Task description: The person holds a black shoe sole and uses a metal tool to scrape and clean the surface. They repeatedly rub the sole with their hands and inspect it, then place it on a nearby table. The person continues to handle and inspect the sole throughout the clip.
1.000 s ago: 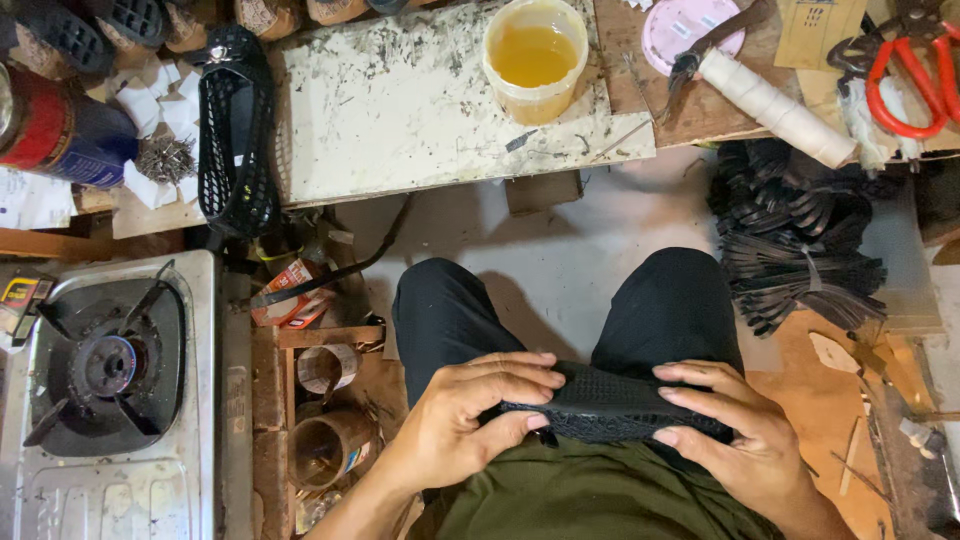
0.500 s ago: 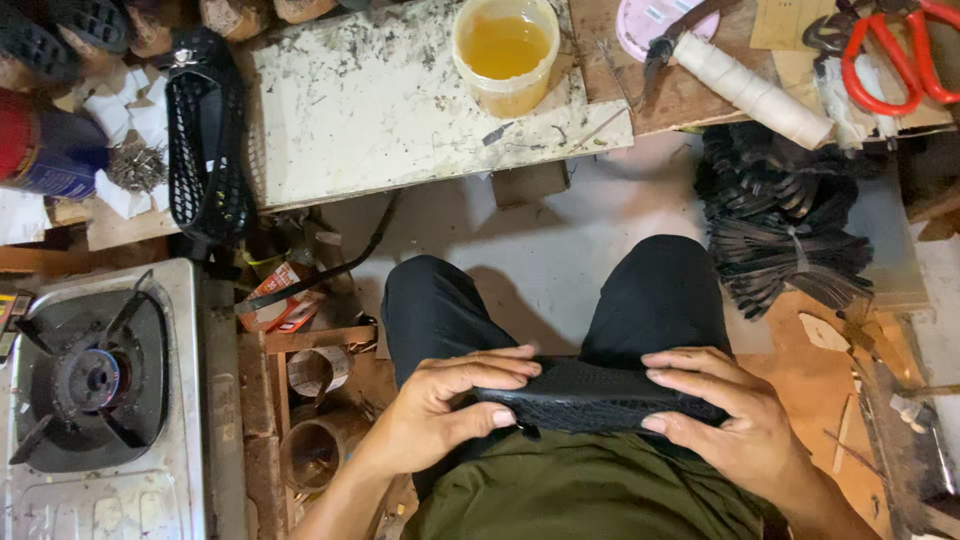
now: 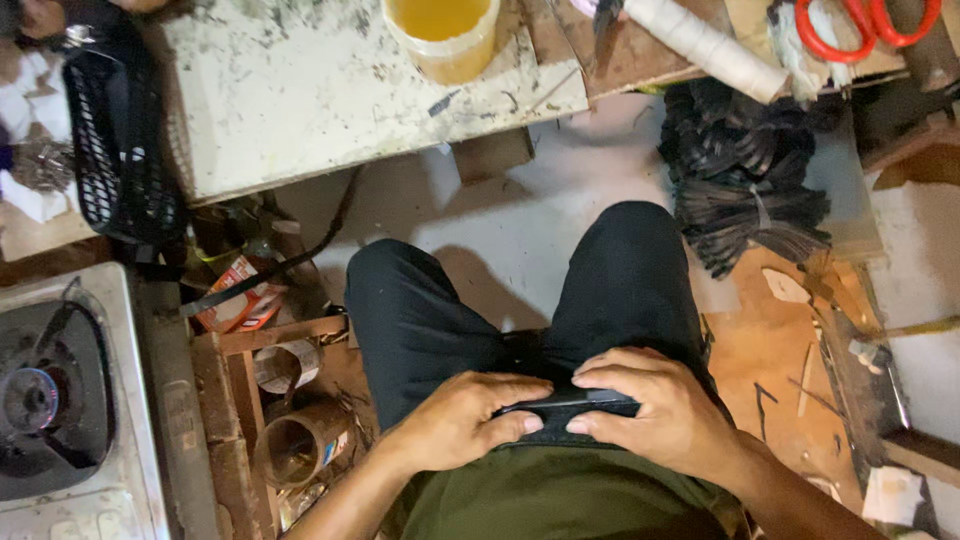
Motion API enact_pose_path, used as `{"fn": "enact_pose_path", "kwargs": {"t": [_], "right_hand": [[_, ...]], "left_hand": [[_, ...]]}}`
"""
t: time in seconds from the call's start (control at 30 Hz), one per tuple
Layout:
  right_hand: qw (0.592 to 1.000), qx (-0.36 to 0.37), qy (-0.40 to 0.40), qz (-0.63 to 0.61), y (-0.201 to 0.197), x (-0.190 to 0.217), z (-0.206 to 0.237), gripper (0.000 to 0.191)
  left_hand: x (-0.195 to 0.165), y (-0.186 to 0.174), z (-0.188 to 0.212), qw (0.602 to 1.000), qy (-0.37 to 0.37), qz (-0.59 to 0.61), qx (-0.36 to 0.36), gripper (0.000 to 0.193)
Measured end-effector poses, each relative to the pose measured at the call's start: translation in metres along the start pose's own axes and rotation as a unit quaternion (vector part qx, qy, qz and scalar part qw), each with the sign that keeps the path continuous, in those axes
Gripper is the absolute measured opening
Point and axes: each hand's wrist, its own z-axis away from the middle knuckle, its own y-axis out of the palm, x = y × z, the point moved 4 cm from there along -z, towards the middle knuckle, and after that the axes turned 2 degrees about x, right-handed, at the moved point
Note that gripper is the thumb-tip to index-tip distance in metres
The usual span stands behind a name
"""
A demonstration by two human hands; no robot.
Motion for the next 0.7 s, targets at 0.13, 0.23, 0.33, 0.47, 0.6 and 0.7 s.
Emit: {"fn": "enact_pose_path", "kwargs": {"t": [0.13,0.23,0.33,0.47,0.6,0.7], "right_hand": [[0.999,-0.027,0.019,-0.029,0.008,-0.005,0.01,0.038],[0.998,-0.041,0.024,-0.048,0.011,-0.009,0.02,0.036],[0.997,-0.078,0.0,-0.024,0.016,-0.01,0.025,0.031],[0.993,-0.111,0.004,-0.033,0.024,-0.01,0.031,0.022],[0.995,-0.083,0.0,-0.048,0.023,-0.01,0.031,0.025],[0.995,-0.071,-0.013,-0.071,0.015,-0.007,0.035,0.038]], "left_hand": [[0.008,0.013,-0.002,0.998,-0.007,-0.053,-0.023,0.034],[0.01,0.015,-0.002,0.996,-0.007,-0.088,-0.024,0.031],[0.01,0.017,-0.002,0.994,0.002,-0.106,-0.018,0.031],[0.008,0.019,0.001,0.995,0.008,-0.097,-0.013,0.03],[0.006,0.02,0.006,0.992,0.044,-0.115,-0.024,0.03],[0.007,0.019,0.007,0.992,0.04,-0.114,-0.023,0.031]]}}
